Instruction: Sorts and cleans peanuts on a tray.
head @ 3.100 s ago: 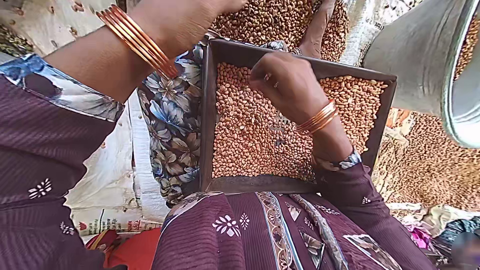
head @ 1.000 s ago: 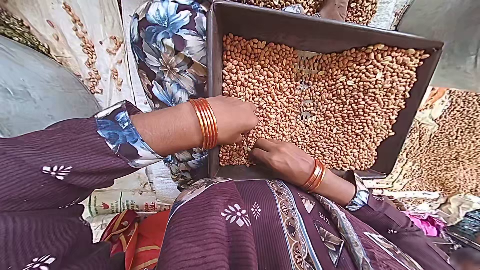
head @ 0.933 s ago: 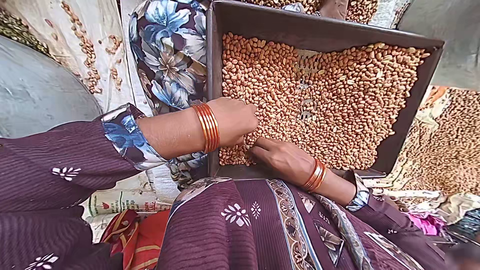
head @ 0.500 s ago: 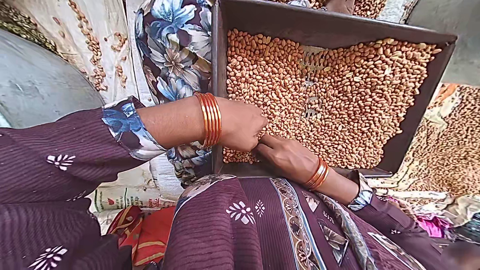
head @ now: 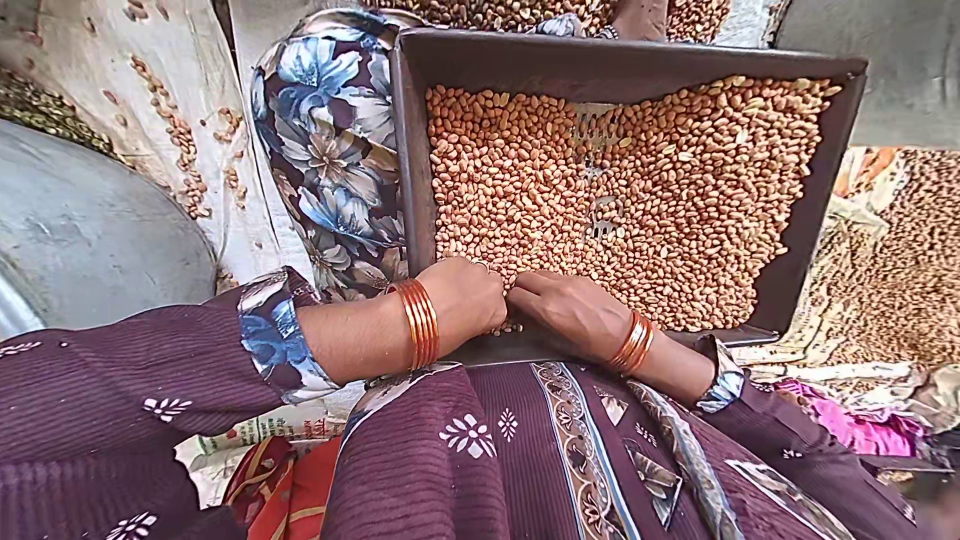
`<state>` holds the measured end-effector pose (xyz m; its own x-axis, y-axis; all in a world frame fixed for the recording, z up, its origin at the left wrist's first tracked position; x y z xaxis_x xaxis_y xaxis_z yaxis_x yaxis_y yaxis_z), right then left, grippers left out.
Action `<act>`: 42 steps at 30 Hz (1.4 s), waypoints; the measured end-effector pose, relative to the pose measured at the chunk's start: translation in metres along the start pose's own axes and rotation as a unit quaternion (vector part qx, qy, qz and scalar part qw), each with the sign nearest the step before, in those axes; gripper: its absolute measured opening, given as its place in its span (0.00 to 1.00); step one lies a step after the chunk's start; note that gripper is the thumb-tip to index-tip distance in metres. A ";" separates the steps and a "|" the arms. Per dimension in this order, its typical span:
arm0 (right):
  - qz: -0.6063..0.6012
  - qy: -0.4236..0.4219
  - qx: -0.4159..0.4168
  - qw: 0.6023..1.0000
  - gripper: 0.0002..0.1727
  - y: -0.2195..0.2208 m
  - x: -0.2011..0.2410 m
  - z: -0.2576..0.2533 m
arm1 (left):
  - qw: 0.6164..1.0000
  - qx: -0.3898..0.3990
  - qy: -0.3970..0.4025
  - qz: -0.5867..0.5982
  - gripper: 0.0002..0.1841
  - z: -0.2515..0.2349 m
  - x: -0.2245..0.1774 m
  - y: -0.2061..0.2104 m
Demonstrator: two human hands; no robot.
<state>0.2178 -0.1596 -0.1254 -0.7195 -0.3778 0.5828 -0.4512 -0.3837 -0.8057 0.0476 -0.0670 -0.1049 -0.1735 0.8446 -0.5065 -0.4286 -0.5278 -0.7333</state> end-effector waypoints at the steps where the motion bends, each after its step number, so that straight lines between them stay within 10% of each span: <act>1: 0.001 0.005 -0.003 1.000 0.08 -0.003 -0.001 -0.001 | 1.000 -0.004 0.004 -0.002 0.07 0.000 0.000 0.001; 10: 0.037 0.062 -0.151 0.986 0.05 -0.063 -0.021 -0.019 | 0.992 -0.019 -0.029 0.120 0.08 -0.004 0.015 0.009; 16: 0.012 0.077 -0.072 0.994 0.05 -0.078 -0.054 -0.032 | 0.958 -0.120 -0.012 0.261 0.09 -0.007 0.038 -0.007; 20: 0.066 0.120 -0.187 0.973 0.09 -0.139 -0.069 -0.042 | 0.890 -0.198 -0.083 0.402 0.10 -0.002 0.048 -0.029; 25: 0.182 0.213 -0.406 0.870 0.13 -0.204 -0.050 -0.019 | 0.719 -0.210 -0.151 0.645 0.14 -0.006 0.050 -0.025; 33: 0.239 0.435 -0.031 0.868 0.25 -0.110 -0.099 -0.046 | 0.606 -0.280 -0.233 0.707 0.11 0.001 0.070 -0.049; 38: -0.008 0.154 -0.154 0.976 0.22 -0.094 -0.088 -0.050 | 0.569 -0.341 -0.258 0.702 0.10 0.008 0.082 -0.057; 42: 0.223 0.370 -0.099 0.896 0.17 -0.120 -0.084 -0.033 | 0.588 -0.349 -0.253 0.685 0.09 0.010 0.087 -0.058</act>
<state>0.3152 -0.0541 -0.0809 -0.9717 0.2348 0.0271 -0.0638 -0.1500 -0.9866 0.0490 0.0381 -0.1017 -0.2495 -0.5898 -0.7681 0.8575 -0.5031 0.1078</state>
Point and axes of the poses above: each hand's wrist, its own z-axis away from the middle knuckle, its own y-axis out of the palm, x = y × z, the point moved 1 cm from there along -z, towards the middle knuckle, and after that the axes turned 13 degrees about -x, right-handed, at the moved point
